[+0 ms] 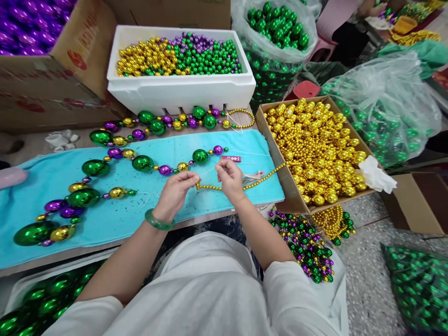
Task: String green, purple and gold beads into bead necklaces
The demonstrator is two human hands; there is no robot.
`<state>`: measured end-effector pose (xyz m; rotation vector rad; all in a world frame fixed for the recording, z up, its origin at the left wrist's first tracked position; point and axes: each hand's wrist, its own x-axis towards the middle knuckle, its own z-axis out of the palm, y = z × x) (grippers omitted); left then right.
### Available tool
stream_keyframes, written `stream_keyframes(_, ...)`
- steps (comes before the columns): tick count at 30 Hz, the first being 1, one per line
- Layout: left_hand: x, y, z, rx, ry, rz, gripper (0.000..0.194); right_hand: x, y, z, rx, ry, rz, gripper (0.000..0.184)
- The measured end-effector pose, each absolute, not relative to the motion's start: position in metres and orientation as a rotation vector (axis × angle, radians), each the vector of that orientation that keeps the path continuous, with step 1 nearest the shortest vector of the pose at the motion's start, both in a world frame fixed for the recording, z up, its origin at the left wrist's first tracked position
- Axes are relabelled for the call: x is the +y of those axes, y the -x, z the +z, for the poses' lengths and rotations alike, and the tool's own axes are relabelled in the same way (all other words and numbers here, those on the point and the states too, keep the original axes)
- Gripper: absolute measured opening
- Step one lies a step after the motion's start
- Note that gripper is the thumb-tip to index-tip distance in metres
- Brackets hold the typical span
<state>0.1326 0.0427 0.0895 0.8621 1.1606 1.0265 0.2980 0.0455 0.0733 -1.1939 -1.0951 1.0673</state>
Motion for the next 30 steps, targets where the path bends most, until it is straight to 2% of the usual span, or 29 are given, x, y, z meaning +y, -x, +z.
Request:
stream_keyframes(5, 0.041, -0.096, 0.093, 1.240, -0.779, 1.109, 0.019, 0.032, -0.357, 0.074, -1.696, 1.440, 0.910, 0.010)
stream_keyframes(10, 0.039, -0.066, 0.074, 1.357, -0.550, 1.120, 0.021, 0.011, -0.390, 0.061, -2.302, 1.827, 0.551, 0.024)
stream_keyframes(15, 0.032, -0.055, 0.064, 1.519, -0.534, 1.041, 0.020, 0.005, -0.389, 0.049, -2.486, 1.954, 0.287, 0.031)
stream_keyframes(20, 0.031, -0.043, 0.063, 1.677, -0.629, 0.876, 0.018, 0.009, -0.397, 0.047, -2.531, 1.847, 0.221, 0.027)
stream_keyframes(23, 0.033, -0.034, 0.061, 1.843, -0.876, 0.643, 0.013, 0.008, -0.400, 0.050, -2.533, 1.753, 0.224, 0.027)
stream_keyframes(27, 0.033, -0.039, 0.063, 2.130, -1.644, 0.228, 0.015, 0.006, -0.401, 0.050, -2.508, 1.716, 0.232, 0.027)
stream_keyframes(30, 0.034, -0.064, 0.068, 2.050, -2.131, 0.351, 0.024, 0.006, -0.406, 0.048, -2.489, 1.722, 0.293, 0.025)
